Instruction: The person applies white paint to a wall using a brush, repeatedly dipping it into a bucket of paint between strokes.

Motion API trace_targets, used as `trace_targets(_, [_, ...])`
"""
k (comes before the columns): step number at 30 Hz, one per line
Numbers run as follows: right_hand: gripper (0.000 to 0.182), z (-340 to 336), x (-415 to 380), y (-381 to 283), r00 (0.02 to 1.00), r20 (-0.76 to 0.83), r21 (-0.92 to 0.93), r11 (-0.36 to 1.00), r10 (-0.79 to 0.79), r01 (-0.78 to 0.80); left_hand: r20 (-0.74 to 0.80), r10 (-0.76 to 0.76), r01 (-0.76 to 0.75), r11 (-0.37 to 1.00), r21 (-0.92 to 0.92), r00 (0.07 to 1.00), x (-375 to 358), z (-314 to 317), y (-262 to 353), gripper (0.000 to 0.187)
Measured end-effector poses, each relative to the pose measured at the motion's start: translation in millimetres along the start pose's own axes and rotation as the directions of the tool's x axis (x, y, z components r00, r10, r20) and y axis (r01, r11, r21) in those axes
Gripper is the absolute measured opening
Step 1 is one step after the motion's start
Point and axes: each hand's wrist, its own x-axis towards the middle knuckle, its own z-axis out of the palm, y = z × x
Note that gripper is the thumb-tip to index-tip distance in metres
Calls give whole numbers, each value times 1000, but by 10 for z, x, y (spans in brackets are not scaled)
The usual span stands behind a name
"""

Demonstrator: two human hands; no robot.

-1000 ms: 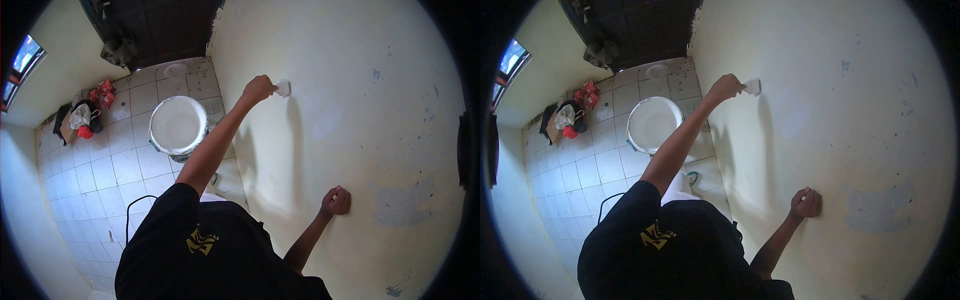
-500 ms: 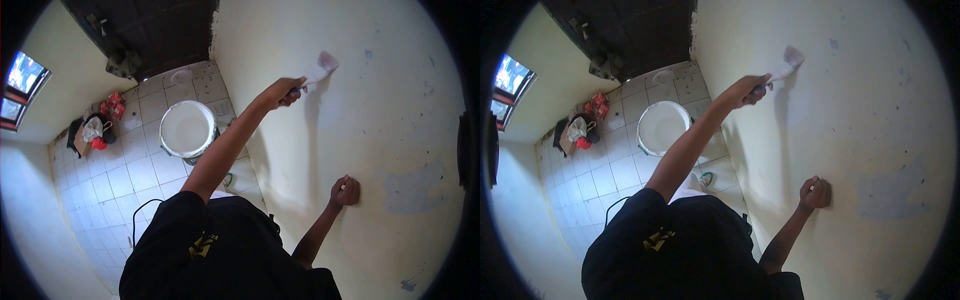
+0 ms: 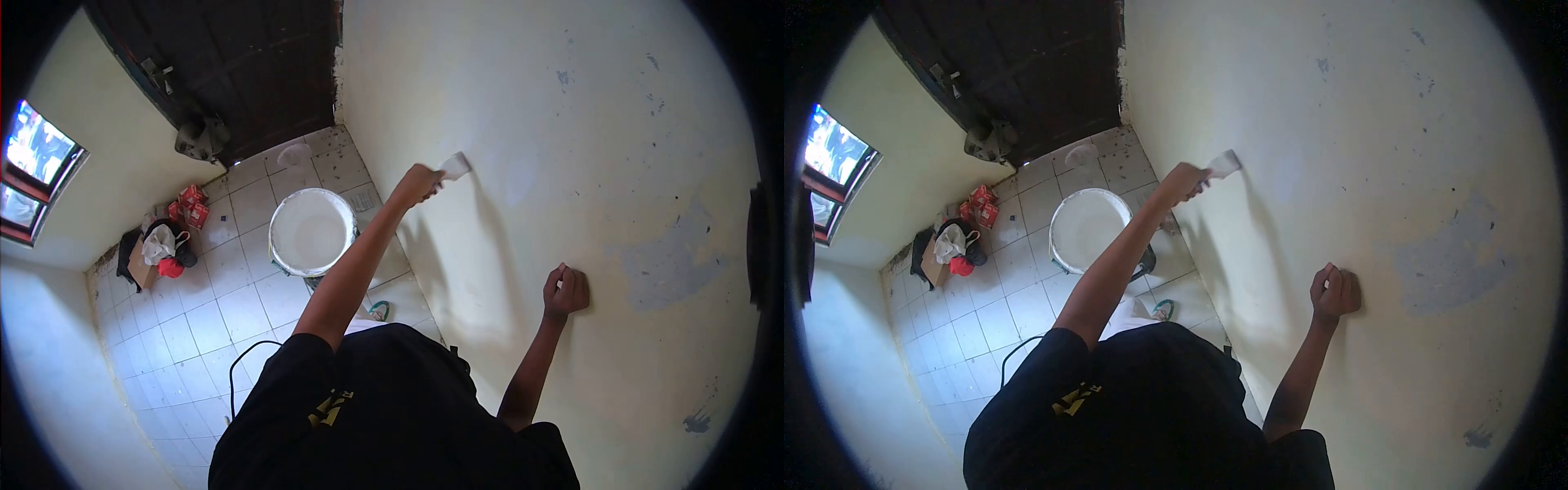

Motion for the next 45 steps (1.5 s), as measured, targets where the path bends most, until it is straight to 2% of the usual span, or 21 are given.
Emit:
trace_targets(4, [20, -15, 25, -10, 1000, 9, 8, 1000, -6, 6, 63, 134, -112, 955, -276, 989, -229, 71, 883, 36])
trace_targets(8, [20, -17, 21, -3, 1000, 7, -13, 1000, 8, -8, 152, 278, -196, 892, -407, 949, -694, -57, 1419, 35])
trace_targets(10, [21, -22, -5, 7, 1000, 13, 19, 1000, 8, -9, 216, 467, -274, 770, -576, 858, -882, -45, 1559, 36])
trace_targets(13, [21, -17, 3, 10, 1000, -4, 33, 999, 4, -4, 292, 449, -214, 783, -584, 844, -979, 123, 1562, 38])
trace_targets(15, [20, -35, 14, 4, 1000, -10, 46, 999, 6, -6, 364, 318, -94, 851, -517, 875, -818, 315, 1276, 37])
trace_targets(17, [20, -34, 30, 8, 1000, -22, 65, 998, 9, -8, 470, 116, 171, 834, -524, 875, -610, 488, 807, 34])
trace_targets(20, [19, -48, 13, 15, 999, -41, 26, 1000, -9, 10, 438, -8, 205, 891, -405, 899, -426, 607, -95, 37])
trace_targets(22, [18, -55, -12, 27, 1000, 8, 34, 999, 5, -5, 342, -203, 287, 934, -214, 917, -331, 560, -602, 39])
trace_targets(23, [18, -46, -9, 34, 1000, 4, 30, 999, 10, -10, 343, -202, 284, 936, -209, 917, -326, 550, -766, 39])
trace_targets(25, [18, -38, -13, 32, 1000, -26, 38, 999, 3, -2, 128, -206, 208, 978, -1, 970, -385, 514, -891, 38])
trace_targets(26, [18, -40, -15, 28, 1000, -26, 33, 999, 10, -9, 136, -137, 143, 989, -34, 981, -343, 481, -908, 41])
trace_targets(27, [16, -48, -18, 21, 1000, -14, 39, 999, 19, -19, 141, -139, 144, 989, -26, 980, -390, 481, -701, 41])
trace_targets(29, [15, -47, -28, 9, 999, 4, 41, 999, 32, -32, 94, 66, -69, 997, 20, 993, -536, 501, -25, 41])
trace_targets(31, [15, -30, -31, 20, 1000, -15, 37, 999, 16, -16, 122, 184, -165, 974, -154, 975, -580, 507, 511, 37])
trace_targets(34, [15, -32, -29, 20, 1000, -6, 32, 999, 13, -13, 127, 185, -169, 977, -129, 974, -788, 335, 1053, 37])
trace_targets(36, [15, -21, -15, 21, 1000, -9, 32, 999, 13, -12, 203, 329, -250, 908, -337, 922, -849, 205, 1170, 38])
trace_targets(39, [16, -28, -9, 6, 1000, -14, 26, 1000, 12, -12, 296, 295, -166, 905, -392, 908, -789, 237, 1038, 38])
trace_targets(40, [15, -22, -3, 8, 1000, -20, 25, 1000, 8, -8, 361, 244, -78, 906, -416, 900, -641, 292, 801, 39])
trace_targets(42, [15, -22, 6, 5, 1000, -19, 26, 1000, 12, -11, 333, 80, 14, 962, -271, 940, -471, 499, 312, 39])
trace_targets(44, [15, -39, 0, -3, 1000, -18, 21, 1000, 18, -17, 423, -120, 234, 945, -230, 898, -387, 518, -59, 41])
trace_targets(45, [15, -41, 7, -5, 1000, -17, 19, 1000, 20, -19, 427, -115, 228, 948, -224, 897, -369, 515, -179, 41])
